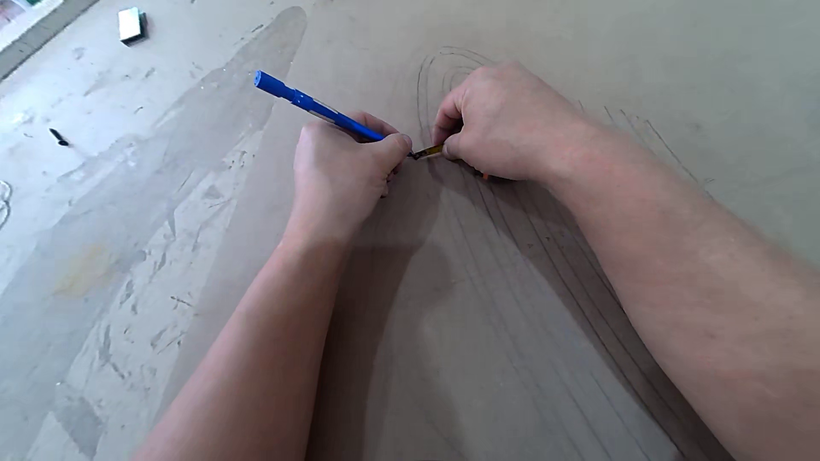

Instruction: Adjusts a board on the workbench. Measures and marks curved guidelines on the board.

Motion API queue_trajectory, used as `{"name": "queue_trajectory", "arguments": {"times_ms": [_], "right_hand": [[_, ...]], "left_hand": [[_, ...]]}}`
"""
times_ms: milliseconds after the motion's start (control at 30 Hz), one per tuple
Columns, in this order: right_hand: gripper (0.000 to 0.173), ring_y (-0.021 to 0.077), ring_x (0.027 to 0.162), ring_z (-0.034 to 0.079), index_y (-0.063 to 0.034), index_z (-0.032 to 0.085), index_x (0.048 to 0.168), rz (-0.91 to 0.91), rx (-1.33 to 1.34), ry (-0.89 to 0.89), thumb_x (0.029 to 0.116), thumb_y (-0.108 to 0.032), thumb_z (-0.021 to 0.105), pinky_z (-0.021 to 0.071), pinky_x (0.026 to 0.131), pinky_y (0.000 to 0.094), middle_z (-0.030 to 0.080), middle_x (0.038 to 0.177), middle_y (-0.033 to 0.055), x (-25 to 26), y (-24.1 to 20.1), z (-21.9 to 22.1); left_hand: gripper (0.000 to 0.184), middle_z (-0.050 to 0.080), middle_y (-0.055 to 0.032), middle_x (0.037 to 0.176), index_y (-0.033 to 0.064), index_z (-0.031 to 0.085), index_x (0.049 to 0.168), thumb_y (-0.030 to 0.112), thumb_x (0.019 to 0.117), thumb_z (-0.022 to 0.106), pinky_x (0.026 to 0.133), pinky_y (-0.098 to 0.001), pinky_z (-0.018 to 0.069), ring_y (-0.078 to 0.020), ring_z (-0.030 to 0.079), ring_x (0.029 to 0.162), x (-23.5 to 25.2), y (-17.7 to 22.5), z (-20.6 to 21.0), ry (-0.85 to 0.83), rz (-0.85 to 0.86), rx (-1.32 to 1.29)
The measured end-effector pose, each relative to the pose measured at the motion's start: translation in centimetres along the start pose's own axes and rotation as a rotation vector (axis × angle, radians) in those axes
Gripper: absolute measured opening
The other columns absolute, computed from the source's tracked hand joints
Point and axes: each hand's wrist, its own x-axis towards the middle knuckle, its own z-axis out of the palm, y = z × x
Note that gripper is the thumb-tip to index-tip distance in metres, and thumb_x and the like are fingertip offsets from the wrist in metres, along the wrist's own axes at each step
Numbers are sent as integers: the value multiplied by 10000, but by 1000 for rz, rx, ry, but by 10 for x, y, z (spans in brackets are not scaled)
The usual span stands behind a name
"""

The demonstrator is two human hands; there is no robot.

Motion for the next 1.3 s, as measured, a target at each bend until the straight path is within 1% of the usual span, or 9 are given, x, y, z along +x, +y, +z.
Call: {"name": "queue_trajectory", "arguments": {"times_ms": [167, 300, 400, 600, 733, 867, 1067, 1300], "right_hand": [[123, 97, 856, 677, -273, 784, 969, -4, -9, 7, 977, -268, 661, 544, 716, 393, 726, 897, -75, 0, 0, 0], [121, 108, 854, 674, -268, 783, 967, 13, -21, 2, 971, -262, 663, 541, 715, 398, 719, 890, -65, 0, -1, -1], [103, 117, 853, 675, -269, 779, 959, 16, -22, 1, 959, -276, 675, 541, 712, 417, 717, 886, -59, 0, -2, 0], [96, 129, 854, 675, -269, 774, 959, 30, -47, 0, 955, -286, 679, 537, 706, 421, 708, 876, -49, 1, -4, -1], [97, 128, 863, 680, -260, 775, 975, 33, -36, -1, 948, -285, 685, 547, 718, 428, 715, 892, -46, 0, -3, -1], [95, 122, 825, 679, -259, 773, 986, 41, -19, -11, 949, -282, 689, 552, 705, 419, 714, 875, -50, 0, -4, -1], [105, 136, 869, 679, -252, 777, 985, 12, -29, -8, 953, -279, 681, 547, 732, 433, 713, 894, -38, 1, -2, 0], [102, 137, 865, 678, -243, 771, 1005, 26, -12, -23, 954, -267, 686, 545, 741, 429, 715, 905, -30, 0, -4, -1]], "left_hand": [[77, 705, -17, 695, 126, 754, 893, 182, 865, 798, 439, -272, 526, -118, 637, 519, 2, 0, 1, 14, -15, 67], [111, 713, 3, 714, 172, 756, 882, 224, 838, 844, 475, -300, 533, -115, 641, 544, 4, 5, 2, -18, -51, 193], [98, 723, 7, 733, 166, 752, 891, 211, 857, 832, 492, -291, 557, -103, 657, 556, 6, 11, 3, -57, -75, 237], [72, 712, -2, 720, 140, 758, 903, 189, 890, 808, 474, -260, 543, -102, 643, 538, 6, 15, 2, -95, -95, 206], [60, 711, -3, 718, 122, 755, 896, 158, 892, 804, 456, -236, 523, -93, 630, 525, 5, 16, 2, -95, -96, 174], [57, 705, -7, 714, 111, 752, 897, 137, 891, 802, 441, -226, 511, -89, 620, 517, 5, 14, 3, -94, -83, 149], [67, 706, -8, 718, 111, 745, 902, 131, 881, 805, 444, -229, 515, -90, 622, 518, 5, 12, 2, -101, -64, 139], [67, 702, -4, 714, 111, 745, 899, 126, 881, 807, 435, -215, 503, -83, 613, 510, 4, 13, 1, -106, -65, 145]]}}
